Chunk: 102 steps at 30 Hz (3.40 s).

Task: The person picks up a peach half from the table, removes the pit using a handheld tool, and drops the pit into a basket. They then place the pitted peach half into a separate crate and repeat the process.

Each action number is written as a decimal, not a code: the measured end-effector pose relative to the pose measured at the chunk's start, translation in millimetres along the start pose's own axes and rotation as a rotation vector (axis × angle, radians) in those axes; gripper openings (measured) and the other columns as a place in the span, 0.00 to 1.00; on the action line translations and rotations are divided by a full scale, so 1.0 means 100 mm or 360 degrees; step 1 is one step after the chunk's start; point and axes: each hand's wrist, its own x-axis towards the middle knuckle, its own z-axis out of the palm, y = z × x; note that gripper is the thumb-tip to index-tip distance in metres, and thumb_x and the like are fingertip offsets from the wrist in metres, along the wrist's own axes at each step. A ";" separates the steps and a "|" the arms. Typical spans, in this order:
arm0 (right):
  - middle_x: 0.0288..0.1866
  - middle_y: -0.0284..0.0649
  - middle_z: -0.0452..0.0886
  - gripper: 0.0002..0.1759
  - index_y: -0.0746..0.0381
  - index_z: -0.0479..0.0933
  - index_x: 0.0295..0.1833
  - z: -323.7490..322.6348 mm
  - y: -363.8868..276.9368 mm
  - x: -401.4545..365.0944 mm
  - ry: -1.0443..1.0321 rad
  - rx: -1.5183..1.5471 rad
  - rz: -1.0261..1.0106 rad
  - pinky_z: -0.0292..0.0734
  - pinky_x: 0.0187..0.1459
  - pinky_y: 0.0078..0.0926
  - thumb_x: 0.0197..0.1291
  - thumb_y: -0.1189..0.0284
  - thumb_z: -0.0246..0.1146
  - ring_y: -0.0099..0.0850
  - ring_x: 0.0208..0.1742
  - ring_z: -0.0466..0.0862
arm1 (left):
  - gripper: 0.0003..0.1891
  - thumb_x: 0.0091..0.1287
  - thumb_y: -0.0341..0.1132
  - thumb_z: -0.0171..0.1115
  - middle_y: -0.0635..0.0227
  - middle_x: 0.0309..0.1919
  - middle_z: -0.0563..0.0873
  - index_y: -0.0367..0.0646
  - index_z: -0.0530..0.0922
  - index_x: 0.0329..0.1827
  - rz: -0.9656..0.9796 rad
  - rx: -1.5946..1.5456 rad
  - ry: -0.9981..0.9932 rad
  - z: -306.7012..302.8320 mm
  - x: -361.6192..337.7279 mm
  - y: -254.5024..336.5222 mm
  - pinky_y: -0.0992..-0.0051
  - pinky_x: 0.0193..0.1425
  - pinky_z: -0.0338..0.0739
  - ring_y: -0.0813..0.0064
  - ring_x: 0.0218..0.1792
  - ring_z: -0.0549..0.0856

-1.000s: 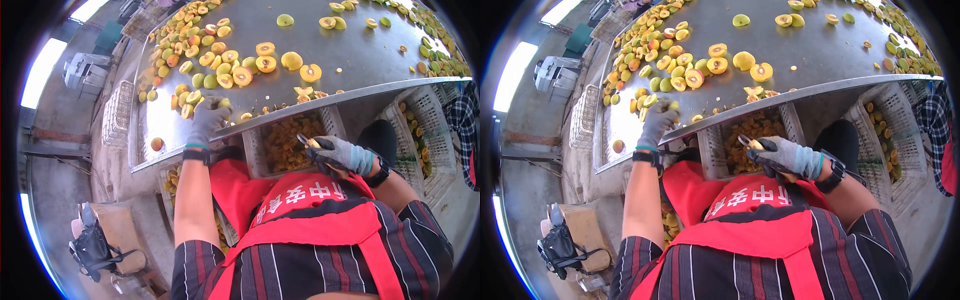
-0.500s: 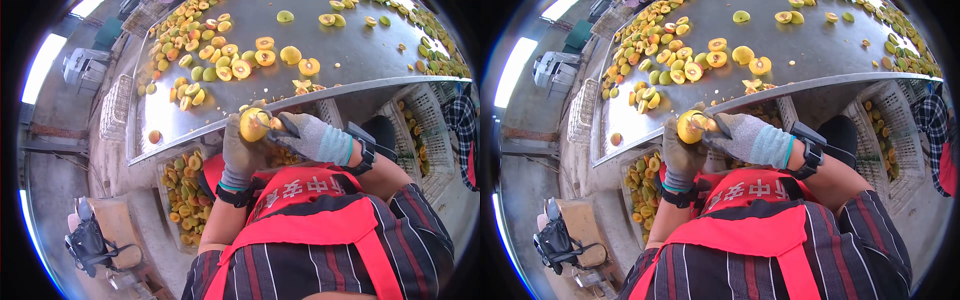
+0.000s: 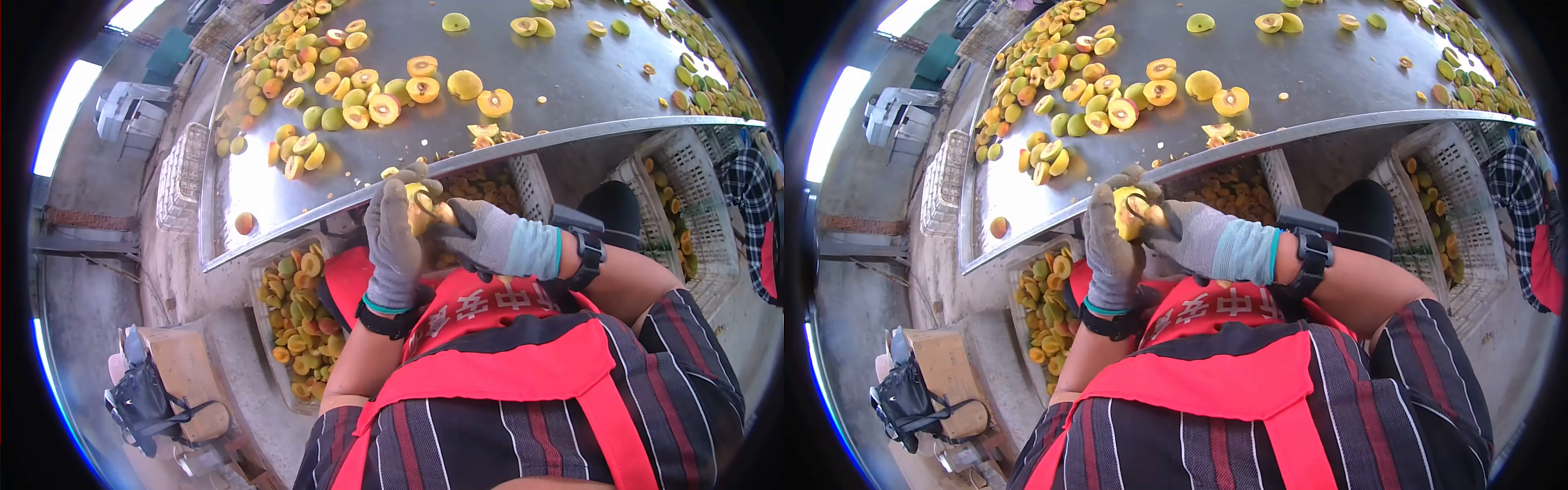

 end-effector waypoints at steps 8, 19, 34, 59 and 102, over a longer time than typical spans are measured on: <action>0.21 0.36 0.74 0.14 0.58 0.70 0.48 0.15 0.14 -0.01 -0.0011 0.0711 0.0037 0.68 0.14 0.21 0.64 0.60 0.56 0.23 0.16 0.74 | 0.20 0.72 0.41 0.42 0.58 0.44 0.80 0.34 0.73 0.53 0.0165 -0.0013 0.0009 0.06 0.01 -0.03 0.69 0.50 0.73 0.70 0.43 0.79; 0.21 0.34 0.73 0.13 0.62 0.69 0.48 0.10 0.01 -0.05 -0.0083 0.0615 0.0026 0.69 0.14 0.20 0.63 0.65 0.57 0.23 0.15 0.74 | 0.18 0.70 0.41 0.48 0.56 0.47 0.79 0.34 0.73 0.52 0.0373 0.0018 -0.0095 0.02 -0.04 -0.03 0.69 0.50 0.73 0.69 0.45 0.79; 0.19 0.38 0.75 0.15 0.61 0.73 0.36 0.00 -0.01 -0.05 -0.0091 -0.0352 -0.0275 0.71 0.17 0.25 0.60 0.58 0.57 0.28 0.17 0.78 | 0.18 0.65 0.41 0.53 0.54 0.42 0.83 0.33 0.78 0.44 -0.0302 0.0271 -0.0647 -0.15 0.14 0.20 0.70 0.47 0.78 0.67 0.40 0.83; 0.14 0.35 0.68 0.19 0.63 0.69 0.34 -0.43 0.62 -0.20 -0.0671 0.1372 0.0249 0.58 0.07 0.16 0.67 0.57 0.50 0.19 0.07 0.64 | 0.28 0.67 0.53 0.46 0.55 0.37 0.82 0.31 0.72 0.51 -0.0096 0.0369 -0.0020 -0.93 -0.34 0.50 0.82 0.18 0.68 0.76 0.17 0.77; 0.24 0.39 0.75 0.15 0.64 0.71 0.44 0.01 0.16 0.21 0.0202 -0.0284 -0.0058 0.73 0.22 0.24 0.63 0.62 0.58 0.24 0.21 0.77 | 0.19 0.71 0.45 0.46 0.61 0.44 0.78 0.42 0.68 0.57 -0.0605 -0.1009 -0.0083 -0.30 -0.08 0.00 0.76 0.35 0.79 0.69 0.41 0.81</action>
